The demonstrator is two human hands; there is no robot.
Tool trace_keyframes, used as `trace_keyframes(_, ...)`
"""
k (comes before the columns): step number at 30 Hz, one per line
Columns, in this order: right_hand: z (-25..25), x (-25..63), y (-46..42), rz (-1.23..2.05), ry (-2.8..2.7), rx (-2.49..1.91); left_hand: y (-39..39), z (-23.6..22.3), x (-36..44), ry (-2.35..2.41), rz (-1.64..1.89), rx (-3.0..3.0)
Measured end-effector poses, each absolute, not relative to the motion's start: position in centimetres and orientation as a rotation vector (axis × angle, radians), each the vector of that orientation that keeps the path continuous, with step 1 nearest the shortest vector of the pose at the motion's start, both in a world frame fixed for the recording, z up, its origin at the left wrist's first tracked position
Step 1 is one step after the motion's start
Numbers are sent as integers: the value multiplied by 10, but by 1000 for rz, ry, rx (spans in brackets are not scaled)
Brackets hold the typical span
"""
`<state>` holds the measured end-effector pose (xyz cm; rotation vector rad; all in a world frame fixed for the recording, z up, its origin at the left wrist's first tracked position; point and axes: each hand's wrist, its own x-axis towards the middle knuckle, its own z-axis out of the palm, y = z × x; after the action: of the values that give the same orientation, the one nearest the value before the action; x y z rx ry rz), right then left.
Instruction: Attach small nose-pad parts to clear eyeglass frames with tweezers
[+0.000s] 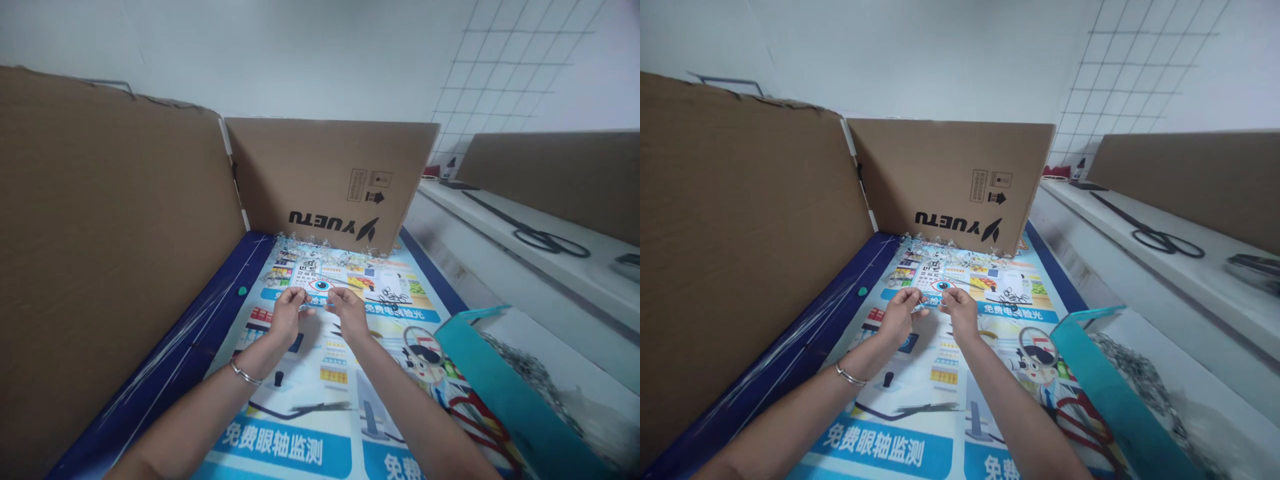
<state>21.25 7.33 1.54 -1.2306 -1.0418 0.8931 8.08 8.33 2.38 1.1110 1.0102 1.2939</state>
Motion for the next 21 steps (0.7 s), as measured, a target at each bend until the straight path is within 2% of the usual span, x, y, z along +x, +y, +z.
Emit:
trace_keyframes(6, 27, 233, 77, 863, -1318, -1348, 80, 20, 81, 896, 1121, 1038)
trace_keyframes(12, 61, 270, 69, 634, -1745, -1530, 81, 26, 81, 890, 1078, 1177)
trace_keyframes(17, 68, 252, 56, 477, -2025, -1589, 72, 31, 84, 960, 969, 1557)
trace_keyframes(21, 73, 240, 51, 423, -2166, -1617, 70, 34, 81, 1002, 992, 1596)
